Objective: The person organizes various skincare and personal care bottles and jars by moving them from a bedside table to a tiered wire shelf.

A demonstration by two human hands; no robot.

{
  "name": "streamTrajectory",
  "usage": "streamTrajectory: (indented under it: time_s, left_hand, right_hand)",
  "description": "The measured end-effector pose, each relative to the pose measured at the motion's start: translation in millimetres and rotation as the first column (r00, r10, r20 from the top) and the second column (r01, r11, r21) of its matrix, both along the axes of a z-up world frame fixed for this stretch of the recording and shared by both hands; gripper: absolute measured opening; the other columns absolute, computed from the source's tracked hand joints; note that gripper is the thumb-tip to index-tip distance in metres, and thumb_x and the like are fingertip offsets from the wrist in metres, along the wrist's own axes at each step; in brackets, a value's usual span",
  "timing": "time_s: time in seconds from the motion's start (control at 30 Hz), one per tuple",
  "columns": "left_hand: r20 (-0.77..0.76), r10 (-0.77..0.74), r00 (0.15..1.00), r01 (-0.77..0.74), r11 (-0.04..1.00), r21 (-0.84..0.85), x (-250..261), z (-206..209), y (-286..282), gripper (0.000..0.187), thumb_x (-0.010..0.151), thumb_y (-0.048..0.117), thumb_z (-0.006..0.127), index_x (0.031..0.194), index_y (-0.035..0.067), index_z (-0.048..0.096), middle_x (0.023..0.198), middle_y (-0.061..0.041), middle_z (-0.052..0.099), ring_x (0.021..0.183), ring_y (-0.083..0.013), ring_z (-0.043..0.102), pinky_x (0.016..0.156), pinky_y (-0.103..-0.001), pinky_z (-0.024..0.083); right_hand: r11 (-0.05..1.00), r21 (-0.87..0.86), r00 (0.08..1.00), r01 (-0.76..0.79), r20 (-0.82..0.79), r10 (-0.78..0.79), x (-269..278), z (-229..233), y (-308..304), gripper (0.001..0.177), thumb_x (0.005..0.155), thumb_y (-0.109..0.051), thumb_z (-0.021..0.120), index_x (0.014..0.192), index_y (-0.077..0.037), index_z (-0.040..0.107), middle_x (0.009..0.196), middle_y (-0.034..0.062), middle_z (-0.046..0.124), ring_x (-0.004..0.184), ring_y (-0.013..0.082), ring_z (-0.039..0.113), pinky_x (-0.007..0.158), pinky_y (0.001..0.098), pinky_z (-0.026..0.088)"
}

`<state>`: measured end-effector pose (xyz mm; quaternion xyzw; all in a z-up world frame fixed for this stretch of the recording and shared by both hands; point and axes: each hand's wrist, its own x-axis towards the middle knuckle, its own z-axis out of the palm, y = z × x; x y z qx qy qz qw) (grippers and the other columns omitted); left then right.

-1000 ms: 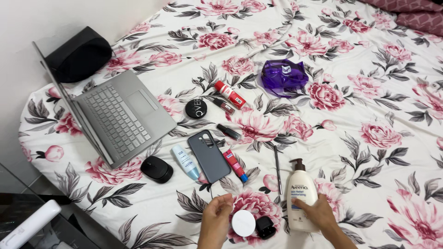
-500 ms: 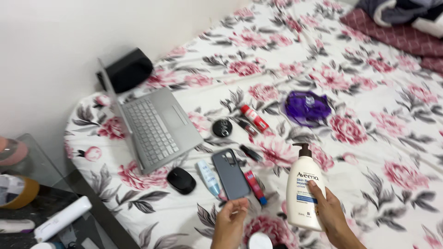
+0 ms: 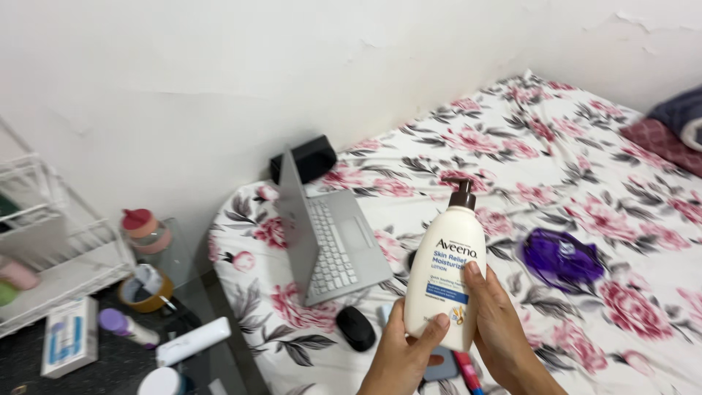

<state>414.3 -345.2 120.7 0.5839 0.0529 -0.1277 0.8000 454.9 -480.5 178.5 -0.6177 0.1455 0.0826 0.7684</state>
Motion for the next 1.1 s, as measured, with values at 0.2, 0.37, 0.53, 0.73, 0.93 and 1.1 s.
streamTrajectory:
  time_s: [0.2, 0.37, 0.53, 0.73, 0.93, 1.1]
  left_hand:
    - [0.1, 0.08, 0.992, -0.079, 0.997, -0.01, 3.6, 42.2, 74.1, 0.07, 0.086, 0.046, 0.075, 0.139, 0.005, 0.05, 0.113, -0.009, 0.072, 0.096, -0.0153, 0.074, 0.076, -0.03, 0.064]
    - [0.174, 0.142, 0.974, -0.141, 0.99, -0.015, 1.3, 49.9, 136.5, 0.073, 0.082, 0.038, 0.08, 0.139, 0.002, 0.052, 0.111, -0.013, 0.073, 0.095, -0.0172, 0.072, 0.077, -0.031, 0.061]
    - [0.371, 0.144, 0.917, -0.142, 0.989, -0.033, -1.7, 31.8, 209.9, 0.079, 0.082, 0.035, 0.084, 0.143, -0.002, 0.048, 0.126, -0.013, 0.072, 0.121, -0.0186, 0.068, 0.107, -0.033, 0.052]
    - [0.435, 0.241, 0.868, -0.288, 0.957, 0.044, -8.7, 5.0, 296.2, 0.089, 0.077, 0.043, 0.086, 0.144, -0.002, 0.049, 0.13, -0.016, 0.071, 0.125, -0.0215, 0.069, 0.111, -0.035, 0.047]
    - [0.404, 0.346, 0.847, -0.385, 0.923, 0.016, -17.2, -18.5, 384.0, 0.093, 0.074, 0.043, 0.088, 0.144, -0.004, 0.048, 0.129, -0.022, 0.072, 0.125, -0.0269, 0.07, 0.112, -0.04, 0.048]
    - [0.27, 0.464, 0.844, -0.465, 0.883, -0.066, -4.5, -53.7, 455.2, 0.09, 0.076, 0.034, 0.088, 0.144, -0.006, 0.044, 0.135, -0.027, 0.066, 0.132, -0.0319, 0.066, 0.114, -0.044, 0.048]
  right_hand:
    - [0.982, -0.07, 0.983, -0.173, 0.05, 0.177, 18.6, 41.3, 58.2, 0.046, 0.094, -0.041, 0.057, 0.127, -0.01, 0.058, 0.11, 0.0073, 0.071, 0.1, 0.016, 0.068, 0.092, 0.0387, 0.054]
    - [0.953, -0.21, 0.971, -0.219, 0.051, 0.234, 38.2, 62.2, 111.3, 0.046, 0.094, -0.041, 0.061, 0.13, -0.013, 0.059, 0.109, 0.0099, 0.073, 0.096, 0.0204, 0.066, 0.09, 0.0409, 0.051]
    - [0.927, -0.284, 0.942, -0.246, 0.157, 0.298, 62.0, 79.8, 164.4, 0.047, 0.095, -0.047, 0.059, 0.125, -0.011, 0.065, 0.104, 0.006, 0.071, 0.096, 0.0145, 0.063, 0.092, 0.0392, 0.049]
    - [0.844, -0.484, 0.93, -0.231, 0.146, 0.338, 67.2, 104.7, 250.1, 0.039, 0.093, -0.046, 0.069, 0.102, -0.008, 0.078, 0.073, 0.0043, 0.056, 0.07, 0.0161, 0.042, 0.061, 0.0306, 0.037]
    - [0.761, -0.545, 0.883, -0.352, 0.077, 0.463, 60.6, 131.1, 345.0, 0.043, 0.089, -0.043, 0.072, 0.092, -0.001, 0.079, 0.055, 0.0073, 0.05, 0.046, 0.0177, 0.044, 0.045, 0.03, 0.032]
    - [0.762, -0.577, 0.846, -0.295, 0.214, 0.489, 64.2, 127.3, 411.3, 0.043, 0.09, -0.043, 0.072, 0.095, -0.001, 0.079, 0.055, 0.0057, 0.052, 0.046, 0.0147, 0.045, 0.043, 0.0319, 0.035]
